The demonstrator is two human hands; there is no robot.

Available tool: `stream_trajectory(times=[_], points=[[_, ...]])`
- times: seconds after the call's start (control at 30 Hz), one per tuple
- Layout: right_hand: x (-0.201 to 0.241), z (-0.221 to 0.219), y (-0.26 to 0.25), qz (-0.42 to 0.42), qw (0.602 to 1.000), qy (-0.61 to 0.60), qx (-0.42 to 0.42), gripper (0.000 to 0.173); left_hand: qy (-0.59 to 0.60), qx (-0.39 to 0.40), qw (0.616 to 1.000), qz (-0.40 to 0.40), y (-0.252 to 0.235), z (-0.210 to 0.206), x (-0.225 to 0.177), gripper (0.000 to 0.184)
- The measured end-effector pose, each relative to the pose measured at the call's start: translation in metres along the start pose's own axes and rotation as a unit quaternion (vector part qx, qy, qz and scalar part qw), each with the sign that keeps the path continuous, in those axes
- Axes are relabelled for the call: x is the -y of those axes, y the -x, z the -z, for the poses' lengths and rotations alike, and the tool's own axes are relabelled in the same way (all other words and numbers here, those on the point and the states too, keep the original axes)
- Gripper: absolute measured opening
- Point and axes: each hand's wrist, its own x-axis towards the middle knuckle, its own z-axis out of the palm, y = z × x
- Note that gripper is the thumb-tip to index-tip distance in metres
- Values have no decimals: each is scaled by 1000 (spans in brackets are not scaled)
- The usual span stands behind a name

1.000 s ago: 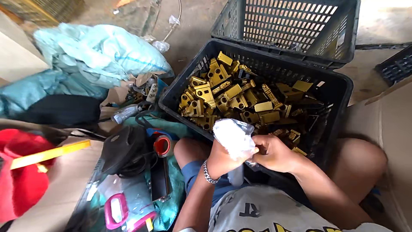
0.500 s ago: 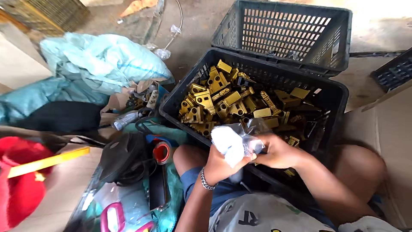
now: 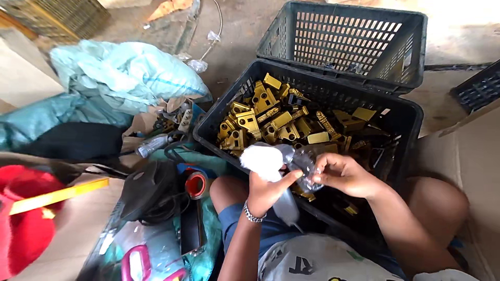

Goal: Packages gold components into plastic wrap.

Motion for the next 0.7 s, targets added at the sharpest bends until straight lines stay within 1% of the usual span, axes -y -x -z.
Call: stream_trajectory(times=[0.03,0.07,0.1,0.13,0.17,0.2,0.23,0.27,0.3,0.33,0.37,0.43,0.5,0.53,0.57,0.63,0.67,0.7], points=[[-1,-3,0,19,999,-16,46,5,-2,2,1000,22,-2,-3,0,57],[-1,-3,0,28,997,-19,72,5,-5,-4,1000,29,-3,-5,2,53],[0,1,0,19,998,-2,63,4,-1,-18,1000,22,-3,-6,5,45],[3,9,2,-9,999,42,14,4,11,-33,999,10,-2,-6,7,38],[3,21,1,-54,991,110,-48,11,18,-49,999,2,-1,-3,9,34],[1,36,-2,-117,968,201,-94,24,15,-62,998,-7,0,1,11,34],[-7,51,-8,-194,929,296,-107,39,2,-67,998,-16,1,5,14,36],[-21,64,-15,-273,882,373,-94,55,-17,-69,997,-27,2,7,16,38],[-38,73,-23,-350,830,429,-58,68,-31,-68,997,-36,3,7,17,38],[-54,77,-28,-403,791,460,-27,76,-41,-69,996,-51,5,5,17,37],[-65,78,-29,-423,767,482,-13,79,-46,-71,994,-76,6,3,16,38],[-68,76,-28,-403,749,525,-19,70,-65,-86,984,-138,6,0,12,45],[-55,74,-20,-366,750,550,-23,57,-94,-110,973,-179,7,1,11,47],[-48,73,-11,-350,759,548,-39,53,-109,-118,968,-192,7,2,10,45],[-42,72,-2,-323,779,532,-76,51,-123,-124,964,-201,6,3,10,43],[-30,69,16,-232,842,443,-204,50,-140,-126,960,-207,1,3,9,44],[-25,66,24,-183,871,359,-282,51,-150,-126,959,-204,0,2,10,44],[-17,62,29,-154,891,241,-353,55,-158,-126,959,-200,-1,1,11,44]])
